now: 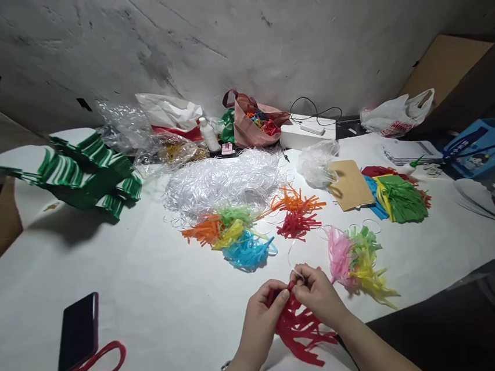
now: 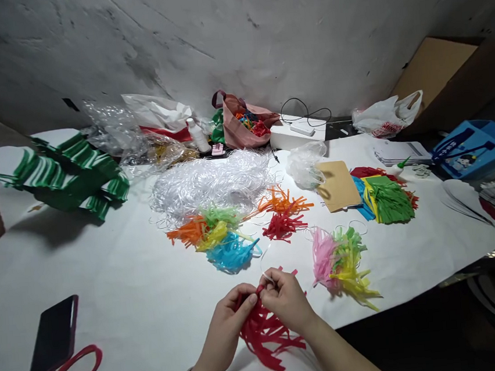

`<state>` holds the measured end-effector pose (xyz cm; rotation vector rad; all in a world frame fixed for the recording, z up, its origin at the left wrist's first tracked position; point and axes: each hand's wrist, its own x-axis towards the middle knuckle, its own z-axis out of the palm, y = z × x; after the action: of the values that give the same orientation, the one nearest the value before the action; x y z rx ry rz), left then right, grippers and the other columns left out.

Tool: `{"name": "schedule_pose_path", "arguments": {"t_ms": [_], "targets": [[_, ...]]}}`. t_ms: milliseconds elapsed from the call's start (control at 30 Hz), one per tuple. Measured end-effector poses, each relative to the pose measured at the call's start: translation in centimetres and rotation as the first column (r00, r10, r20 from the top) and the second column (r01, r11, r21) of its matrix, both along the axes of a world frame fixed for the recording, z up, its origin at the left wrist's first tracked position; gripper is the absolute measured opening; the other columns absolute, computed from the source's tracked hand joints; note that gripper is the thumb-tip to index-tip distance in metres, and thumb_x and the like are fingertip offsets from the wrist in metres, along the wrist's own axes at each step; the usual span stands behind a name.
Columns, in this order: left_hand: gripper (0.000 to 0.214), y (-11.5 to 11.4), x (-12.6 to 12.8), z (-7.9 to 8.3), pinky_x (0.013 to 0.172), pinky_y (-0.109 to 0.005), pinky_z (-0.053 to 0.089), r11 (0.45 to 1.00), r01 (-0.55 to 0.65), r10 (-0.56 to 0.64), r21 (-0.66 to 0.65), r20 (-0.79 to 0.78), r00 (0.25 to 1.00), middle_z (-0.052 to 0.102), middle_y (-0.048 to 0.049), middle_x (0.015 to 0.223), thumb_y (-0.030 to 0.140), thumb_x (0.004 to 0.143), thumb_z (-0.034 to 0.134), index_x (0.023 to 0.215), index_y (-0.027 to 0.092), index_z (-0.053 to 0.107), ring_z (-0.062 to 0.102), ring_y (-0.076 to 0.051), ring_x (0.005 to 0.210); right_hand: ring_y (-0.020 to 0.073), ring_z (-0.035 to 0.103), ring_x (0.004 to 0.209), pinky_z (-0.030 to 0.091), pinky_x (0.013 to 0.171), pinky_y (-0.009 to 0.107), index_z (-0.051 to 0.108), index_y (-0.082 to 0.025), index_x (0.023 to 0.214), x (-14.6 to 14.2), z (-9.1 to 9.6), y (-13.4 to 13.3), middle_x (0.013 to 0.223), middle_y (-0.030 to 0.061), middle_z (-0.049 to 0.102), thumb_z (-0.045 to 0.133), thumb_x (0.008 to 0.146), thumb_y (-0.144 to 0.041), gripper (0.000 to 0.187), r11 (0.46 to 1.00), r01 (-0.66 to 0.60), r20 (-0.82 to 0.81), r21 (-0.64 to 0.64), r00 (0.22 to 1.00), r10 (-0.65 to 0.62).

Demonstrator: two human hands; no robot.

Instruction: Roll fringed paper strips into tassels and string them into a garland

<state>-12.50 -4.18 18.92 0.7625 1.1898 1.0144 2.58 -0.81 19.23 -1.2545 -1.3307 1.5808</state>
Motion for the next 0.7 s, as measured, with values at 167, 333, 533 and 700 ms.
{"name": "schedule_pose_path", "arguments": {"t_ms": [167, 333, 533, 700], "targets": [[0.026, -0.1, 0.1, -0.6, 0.073, -0.026, 0.045, 0.999, -0.048, 0.049, -0.012, 0.059, 0.997, 0.066, -0.0028, 0.086, 0.040, 0.078, 0.074, 0.089, 0.018, 0.067, 0.057, -0.017, 0.081, 0.0084, 0.031, 0.053, 0.025, 0.050, 0.022, 0.056, -0.018, 0.074, 0.0, 0.2, -0.2, 0.060, -0.0070, 0.040, 0.048, 0.073, -0.011, 0.010, 0.991, 0.025, 0.115, 0.133, 0.993, -0.040], [0.029, -0.2, 0.5, -0.9, 0.066, -0.024, 0.042, 0.995, 0.084, -0.075, -0.055, 0.144, 0.987, 0.063, -0.0021, 0.075, 0.043, 0.080, 0.071, 0.081, 0.014, 0.066, 0.053, -0.014, 0.070, 0.0092, 0.035, 0.053, 0.028, 0.051, 0.022, 0.060, -0.017, 0.079, 0.0, 0.2, -0.4, 0.061, -0.0062, 0.042, 0.052, 0.082, -0.019, 0.008, 0.987, 0.008, 0.126, 0.163, 0.992, -0.029], [0.026, 0.1, 0.3, -1.4, 0.062, -0.019, 0.040, 0.989, 0.014, 0.044, -0.150, 0.376, 0.925, 0.059, 0.0019, 0.071, 0.038, 0.080, 0.074, 0.076, 0.015, 0.062, 0.049, -0.009, 0.063, 0.0115, 0.042, 0.057, 0.034, 0.056, 0.023, 0.063, -0.019, 0.099, 1.5, 1.0, 0.0, 0.063, -0.0053, 0.045, 0.055, 0.091, -0.037, 0.021, 0.984, 0.036, 0.123, 0.172, 0.991, -0.058], [0.020, 0.3, -0.3, -1.6, 0.071, -0.022, 0.047, 0.983, 0.035, 0.069, -0.179, 0.542, 0.837, 0.064, -0.0014, 0.078, 0.034, 0.082, 0.074, 0.082, 0.015, 0.067, 0.058, -0.011, 0.071, 0.0122, 0.050, 0.060, 0.036, 0.059, 0.024, 0.062, -0.019, 0.076, 2.1, 2.8, -0.7, 0.066, -0.0014, 0.056, 0.042, 0.100, -0.038, 0.037, 0.946, -0.068, 0.184, 0.317, 0.983, 0.009]]}}
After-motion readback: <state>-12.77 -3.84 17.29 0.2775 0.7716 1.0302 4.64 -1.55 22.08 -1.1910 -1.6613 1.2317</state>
